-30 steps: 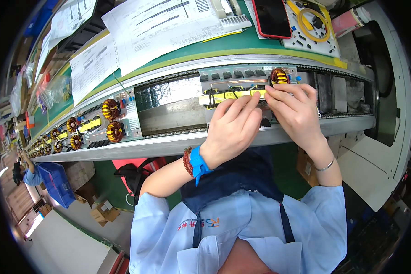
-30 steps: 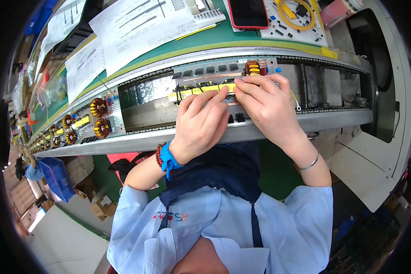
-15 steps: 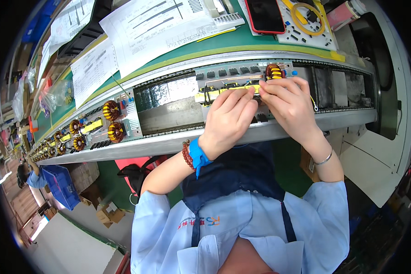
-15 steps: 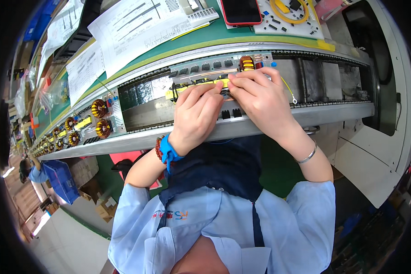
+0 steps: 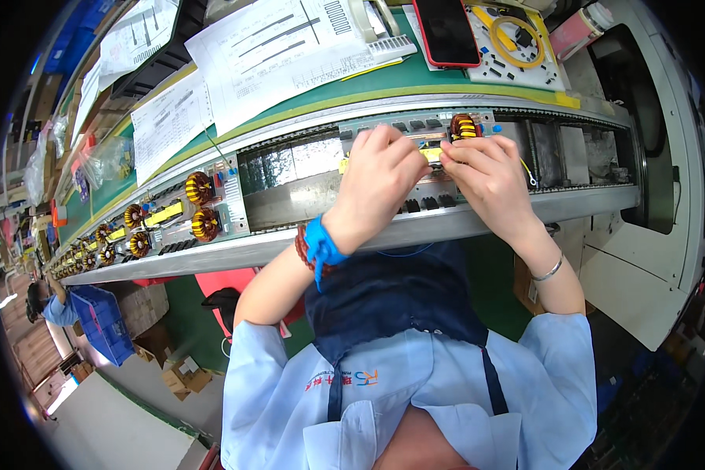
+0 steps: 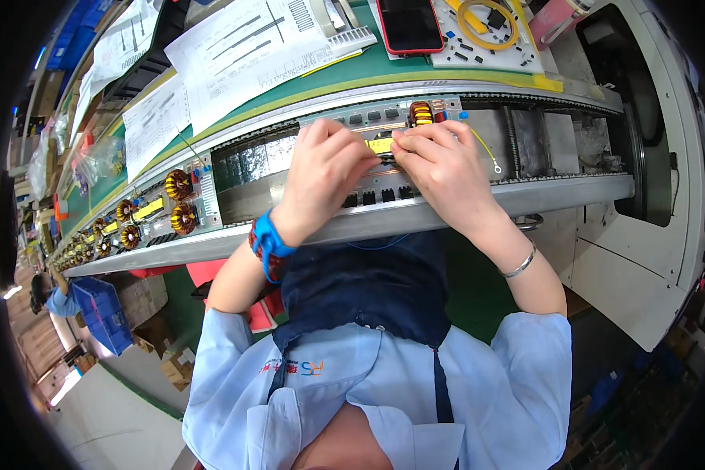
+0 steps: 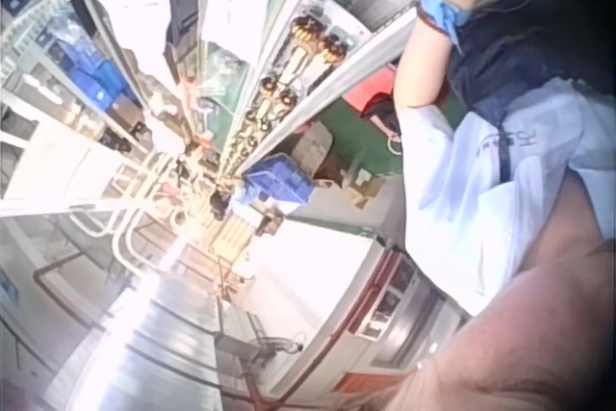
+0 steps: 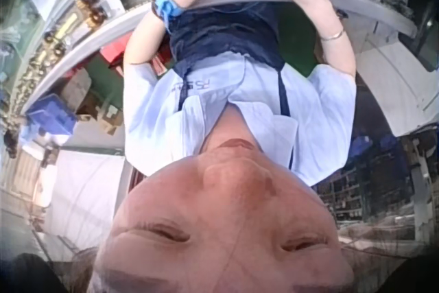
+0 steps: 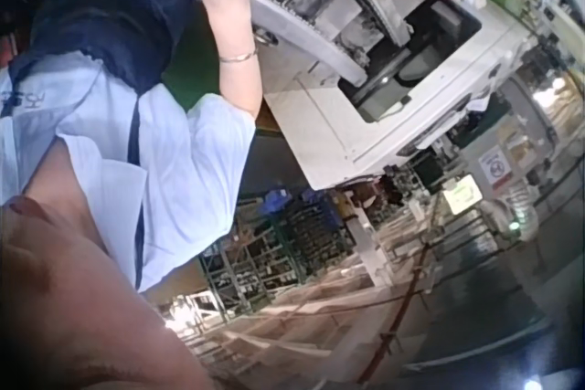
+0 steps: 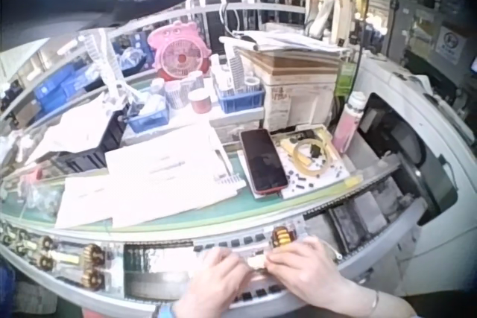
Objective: The person is assembling electronic components on a long circuit board at a workbench. They repeatedly pick up small black rectangular parts and insert them into slots on the board, then adjust yellow wires and coils. The person works methodically along the length of the board, handling components one at a time.
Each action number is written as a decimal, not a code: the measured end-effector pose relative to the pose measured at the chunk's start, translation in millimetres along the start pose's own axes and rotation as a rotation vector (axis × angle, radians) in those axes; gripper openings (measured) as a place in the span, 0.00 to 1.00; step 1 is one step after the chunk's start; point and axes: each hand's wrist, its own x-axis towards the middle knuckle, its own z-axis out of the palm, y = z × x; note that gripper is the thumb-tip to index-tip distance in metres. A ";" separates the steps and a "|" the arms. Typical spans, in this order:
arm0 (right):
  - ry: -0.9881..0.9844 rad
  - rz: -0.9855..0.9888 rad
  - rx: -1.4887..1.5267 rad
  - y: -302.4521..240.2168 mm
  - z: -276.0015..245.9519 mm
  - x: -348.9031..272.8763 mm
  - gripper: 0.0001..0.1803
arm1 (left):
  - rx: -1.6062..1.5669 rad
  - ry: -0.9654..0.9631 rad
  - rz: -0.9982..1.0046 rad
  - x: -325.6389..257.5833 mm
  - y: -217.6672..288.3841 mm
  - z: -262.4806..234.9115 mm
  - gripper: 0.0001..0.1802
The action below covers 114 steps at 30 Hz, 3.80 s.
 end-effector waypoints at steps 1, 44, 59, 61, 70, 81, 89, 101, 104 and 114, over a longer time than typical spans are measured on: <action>0.003 0.000 0.003 0.1 0.7 -0.5 0.07 | -0.021 -0.036 0.007 5.2 -3.4 -1.8 0.08; -0.288 0.094 0.098 26.5 -5.8 46.3 0.15 | -0.048 0.038 -0.311 -21.0 -43.1 -46.0 0.12; -0.153 0.128 0.117 31.0 -35.2 46.4 0.23 | -0.085 -0.116 -0.351 -9.5 -41.4 -45.6 0.16; 0.002 0.280 0.172 41.6 -66.3 20.4 0.24 | -0.083 -0.098 -0.366 -12.0 -39.3 -45.4 0.12; 1.184 1.152 -0.113 218.1 -80.5 -325.3 0.13 | -0.018 0.045 -0.376 -16.6 -37.0 -47.7 0.15; 1.005 2.143 1.239 206.2 152.5 -434.1 0.15 | 0.165 -0.132 -0.419 -14.6 -33.1 -44.4 0.15; 1.096 2.192 1.186 188.5 153.5 -419.0 0.15 | -0.043 -0.316 -0.295 21.6 -11.0 -40.5 0.22; 1.230 2.259 1.000 155.8 133.4 -421.8 0.14 | -0.088 0.292 -0.627 -36.0 -5.5 -51.2 0.23; 1.305 2.208 0.636 156.4 99.7 -412.2 0.14 | -0.213 0.380 -0.894 -60.5 -4.5 -45.3 0.24; 0.504 1.006 0.193 127.7 -109.4 -155.5 0.12 | -0.683 0.124 -1.159 -83.9 -1.9 -33.2 0.30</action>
